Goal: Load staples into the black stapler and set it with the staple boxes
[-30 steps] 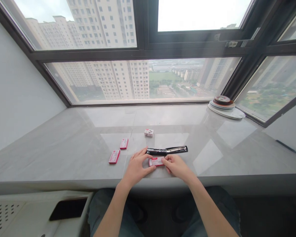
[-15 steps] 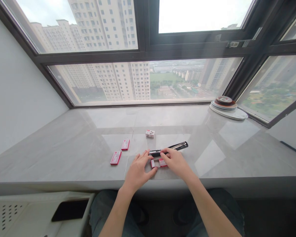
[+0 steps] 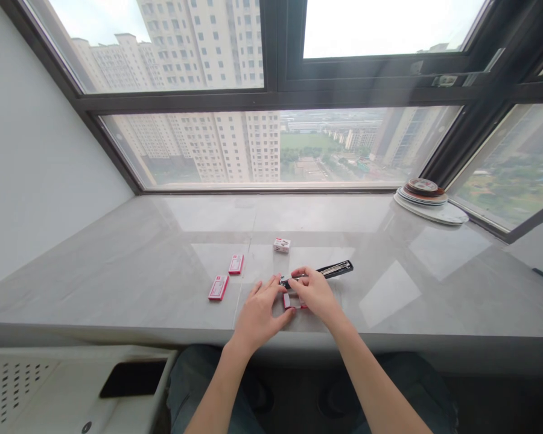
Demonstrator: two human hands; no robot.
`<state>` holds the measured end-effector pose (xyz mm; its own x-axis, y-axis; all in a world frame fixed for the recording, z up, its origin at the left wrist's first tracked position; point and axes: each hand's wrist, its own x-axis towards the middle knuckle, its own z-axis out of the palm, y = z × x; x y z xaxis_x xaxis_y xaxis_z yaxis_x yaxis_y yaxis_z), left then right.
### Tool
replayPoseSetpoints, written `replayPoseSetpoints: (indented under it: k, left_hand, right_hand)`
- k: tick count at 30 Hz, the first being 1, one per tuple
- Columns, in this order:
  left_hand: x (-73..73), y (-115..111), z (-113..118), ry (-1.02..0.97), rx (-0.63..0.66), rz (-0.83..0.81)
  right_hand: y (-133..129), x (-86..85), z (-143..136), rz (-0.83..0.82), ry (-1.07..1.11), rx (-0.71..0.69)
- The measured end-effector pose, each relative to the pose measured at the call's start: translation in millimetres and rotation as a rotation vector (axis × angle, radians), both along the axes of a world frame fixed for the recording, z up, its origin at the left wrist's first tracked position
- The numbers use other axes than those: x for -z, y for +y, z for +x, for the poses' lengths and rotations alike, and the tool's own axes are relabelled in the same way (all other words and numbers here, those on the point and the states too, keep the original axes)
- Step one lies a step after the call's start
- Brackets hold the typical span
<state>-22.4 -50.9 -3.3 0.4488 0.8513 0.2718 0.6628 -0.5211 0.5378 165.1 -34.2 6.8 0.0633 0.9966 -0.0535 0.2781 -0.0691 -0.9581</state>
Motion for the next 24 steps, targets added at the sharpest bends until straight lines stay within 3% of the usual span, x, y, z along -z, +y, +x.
replayPoseSetpoints:
  k: [4,9,14,17,24]
  left_hand:
    - [-3.1,0,-1,-0.005,0.012,-0.024]
    - [-4.7,2,-2,-0.02,0.01,-0.037]
    - [-2.5,5,-3,-0.029,-0.006,-0.057]
    - [-3.2,6,-3,-0.042,0.0,-0.066]
    - [-10.0,4,-9,-0.124,0.028,-0.078]
  right_hand:
    - [5,-3.4,-8,0.069,-0.036,-0.038]
    - [0,-24.5,-5,0.186,-0.211,-0.111]
    - [-18,-39.8,14,0.215,-0.558,-0.355]
    - [-25,-40.1,20,0.169,-0.636,-0.442]
    - [-42,-38.1,39,0.148,-0.573,-0.359]
